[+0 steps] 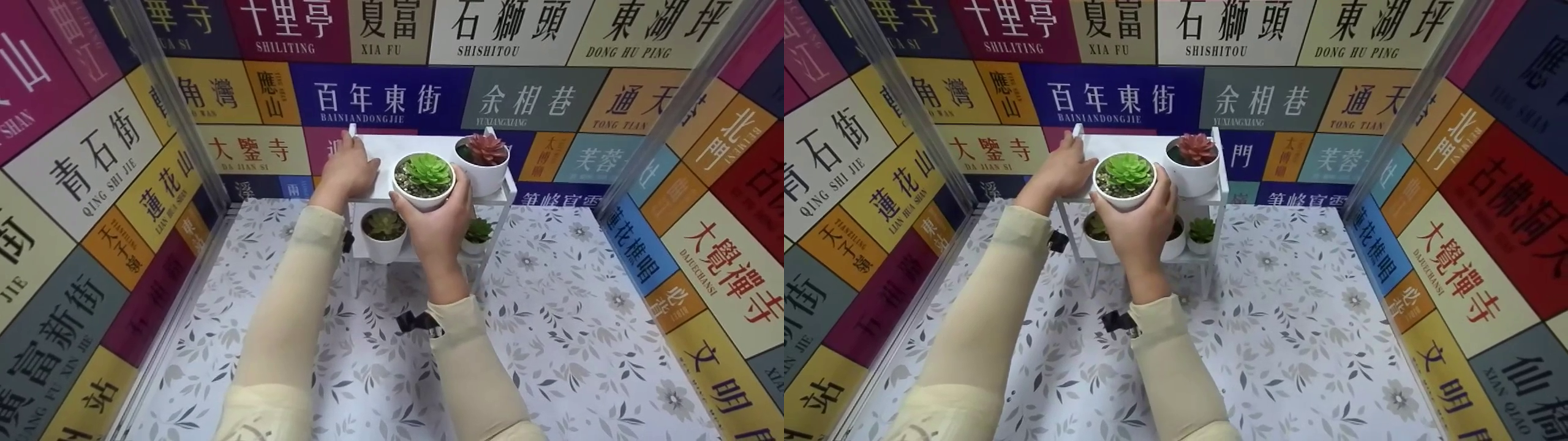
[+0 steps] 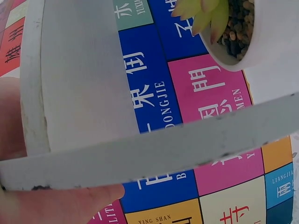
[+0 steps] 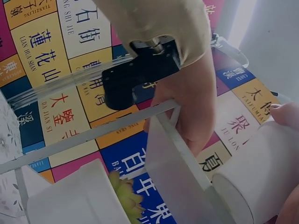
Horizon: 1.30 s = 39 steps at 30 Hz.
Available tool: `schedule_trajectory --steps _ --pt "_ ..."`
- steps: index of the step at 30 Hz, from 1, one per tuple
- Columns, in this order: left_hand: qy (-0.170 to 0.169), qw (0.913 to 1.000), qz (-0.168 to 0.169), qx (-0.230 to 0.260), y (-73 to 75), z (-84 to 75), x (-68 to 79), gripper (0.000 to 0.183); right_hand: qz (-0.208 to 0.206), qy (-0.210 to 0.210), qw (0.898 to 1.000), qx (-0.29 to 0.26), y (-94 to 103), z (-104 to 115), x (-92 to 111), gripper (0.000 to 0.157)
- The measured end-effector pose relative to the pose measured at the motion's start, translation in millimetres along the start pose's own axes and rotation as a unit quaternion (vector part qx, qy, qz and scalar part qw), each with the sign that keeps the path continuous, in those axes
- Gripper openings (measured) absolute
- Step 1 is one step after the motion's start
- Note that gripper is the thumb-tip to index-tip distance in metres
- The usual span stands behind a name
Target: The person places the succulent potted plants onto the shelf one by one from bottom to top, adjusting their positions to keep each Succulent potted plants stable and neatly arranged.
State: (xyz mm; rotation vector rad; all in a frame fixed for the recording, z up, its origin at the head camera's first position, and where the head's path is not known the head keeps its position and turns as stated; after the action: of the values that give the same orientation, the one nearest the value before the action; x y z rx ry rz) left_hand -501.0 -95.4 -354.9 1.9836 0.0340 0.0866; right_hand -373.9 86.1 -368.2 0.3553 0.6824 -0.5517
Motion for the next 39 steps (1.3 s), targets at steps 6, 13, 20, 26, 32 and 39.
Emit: schedule_trajectory --steps 6,13,20,26,32,39 --pt "-0.004 1.0000 0.004 -0.001 0.9 0.5 0.6 0.080 0.001 -0.009 1.000 0.013 -3.6 1 0 0.106" --pt "0.001 1.0000 0.005 -0.006 1.8 1.3 0.6 0.080 0.014 -0.018 0.999 0.034 -12.3 2 0 0.111" --pt "-0.005 1.0000 0.002 -0.005 1.1 -0.3 2.5 0.077 0.024 -0.032 0.999 0.035 -17.0 0 1 0.113" --pt "-0.003 1.0000 0.002 0.001 2.8 -0.2 2.7 0.078 0.046 -0.045 0.998 0.025 -18.4 -1 -1 0.110" --pt "-0.002 1.0000 0.005 0.005 2.8 -0.5 1.6 0.078 0.054 -0.050 0.997 0.027 -17.3 -3 0 0.111" --pt "0.000 1.0000 0.002 0.005 1.9 1.3 0.7 0.078 0.074 -0.053 0.995 0.041 -21.2 -13 3 0.101"
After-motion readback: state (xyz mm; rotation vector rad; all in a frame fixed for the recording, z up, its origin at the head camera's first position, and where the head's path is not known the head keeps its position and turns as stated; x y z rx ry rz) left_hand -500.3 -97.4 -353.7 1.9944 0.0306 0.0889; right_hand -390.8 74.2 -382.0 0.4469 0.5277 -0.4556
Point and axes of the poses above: each hand's wrist, its own x-axis away from the middle knuckle, its own y-axis out of the back of the hand, z = x × y, the point moved 6 cm from there along -x, towards the middle knuckle, and after that the axes turned 7 degrees about y, right-handed, at the moved point
